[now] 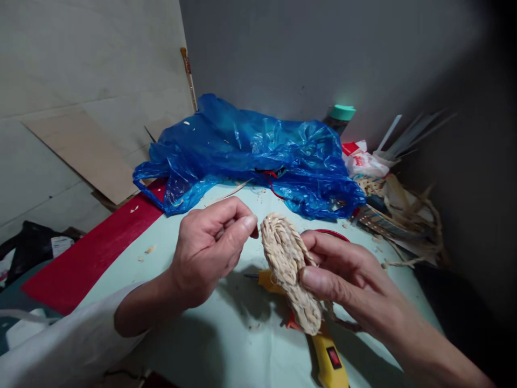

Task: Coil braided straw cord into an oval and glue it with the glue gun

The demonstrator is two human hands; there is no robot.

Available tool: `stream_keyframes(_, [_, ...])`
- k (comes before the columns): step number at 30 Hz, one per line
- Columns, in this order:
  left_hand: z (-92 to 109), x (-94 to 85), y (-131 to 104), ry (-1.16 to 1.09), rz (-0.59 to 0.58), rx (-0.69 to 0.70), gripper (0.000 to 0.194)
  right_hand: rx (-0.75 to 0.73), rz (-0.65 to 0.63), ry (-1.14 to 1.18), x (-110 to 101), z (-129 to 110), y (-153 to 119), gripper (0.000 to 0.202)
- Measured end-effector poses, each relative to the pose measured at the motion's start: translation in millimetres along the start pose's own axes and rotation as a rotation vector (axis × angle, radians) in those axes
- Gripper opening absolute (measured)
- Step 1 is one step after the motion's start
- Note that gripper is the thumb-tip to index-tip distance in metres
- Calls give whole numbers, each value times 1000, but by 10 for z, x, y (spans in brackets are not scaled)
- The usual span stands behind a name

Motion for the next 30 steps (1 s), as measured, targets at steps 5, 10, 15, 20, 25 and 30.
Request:
stream_keyframes(5, [-7,-15,18,14,-6,-5,36,-50,25,-57,3,-67,-25,23])
stream_keyframes(10, [25,-65,94,-45,34,31,36,-94,43,-158,5,-104,-28,18])
stream_keyframes(15, [13,2,130,-133,-4,6,9,-74,52,-127,-20,-92,-6,18])
stream_keyframes(20, [-10,10,107,-133,11,-7,4,-89,41,-67,-29,-119,4,14])
stream_keyframes(25, [-115,96,71,-176,-125,-135,13,-111,65,-53,-53,-133,19,20])
stream_keyframes(30, [-244,165,-3,-129,-186,-235,30,-164,103,-97,-92,-182,21,13])
Point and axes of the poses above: each hand's wrist, its own y-axis towards the middle knuckle, its own x-axis out of the palm, z = x × y, the point moved 8 cm from there along y, towards the middle knuckle, and after that the axes turned 2 degrees about z, right-handed, at the moved point
